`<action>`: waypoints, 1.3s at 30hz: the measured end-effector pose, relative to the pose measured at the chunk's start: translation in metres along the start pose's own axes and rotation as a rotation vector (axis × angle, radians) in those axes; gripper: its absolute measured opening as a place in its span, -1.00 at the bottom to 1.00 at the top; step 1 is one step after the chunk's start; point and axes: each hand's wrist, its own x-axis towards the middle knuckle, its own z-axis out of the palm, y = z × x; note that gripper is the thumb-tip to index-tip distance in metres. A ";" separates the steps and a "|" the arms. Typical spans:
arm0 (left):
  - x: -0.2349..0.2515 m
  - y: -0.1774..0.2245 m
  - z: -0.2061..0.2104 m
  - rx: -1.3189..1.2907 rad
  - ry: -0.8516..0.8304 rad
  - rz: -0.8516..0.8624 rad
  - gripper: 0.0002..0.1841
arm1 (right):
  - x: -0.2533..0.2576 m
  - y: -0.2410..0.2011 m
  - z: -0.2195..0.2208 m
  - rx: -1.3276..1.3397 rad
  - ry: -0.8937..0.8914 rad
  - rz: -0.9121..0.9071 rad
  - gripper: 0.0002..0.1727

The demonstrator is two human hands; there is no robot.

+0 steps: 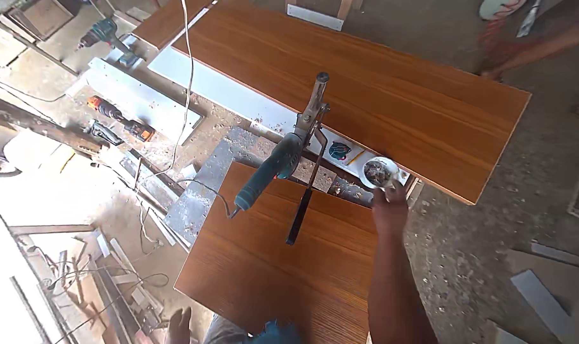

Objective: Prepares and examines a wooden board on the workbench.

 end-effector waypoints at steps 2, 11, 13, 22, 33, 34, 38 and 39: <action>0.038 0.014 0.001 0.102 0.168 0.212 -0.34 | -0.062 0.060 -0.046 -0.178 0.063 0.185 -0.26; 0.124 0.110 0.002 0.591 -0.032 0.275 -0.21 | -0.260 0.217 -0.081 0.118 -0.249 0.928 -0.24; 0.129 0.109 0.007 0.586 -0.015 0.289 -0.20 | -0.266 0.214 -0.072 0.188 -0.221 0.918 -0.24; 0.054 0.063 0.003 0.509 0.040 0.321 -0.05 | -0.248 0.180 -0.112 -0.310 -0.340 0.674 -0.32; 0.032 0.055 0.025 0.462 -0.021 0.413 -0.17 | -0.327 0.203 -0.169 -0.254 0.049 0.817 -0.27; 0.034 0.064 0.031 0.481 -0.042 0.429 -0.20 | -0.339 0.208 -0.173 -0.228 0.098 0.842 -0.27; 0.028 0.105 0.061 0.597 -0.140 0.551 -0.19 | -0.382 0.226 -0.186 -0.129 0.302 0.921 -0.25; 0.024 0.115 0.071 0.626 -0.169 0.597 -0.21 | -0.394 0.231 -0.190 -0.107 0.343 0.939 -0.24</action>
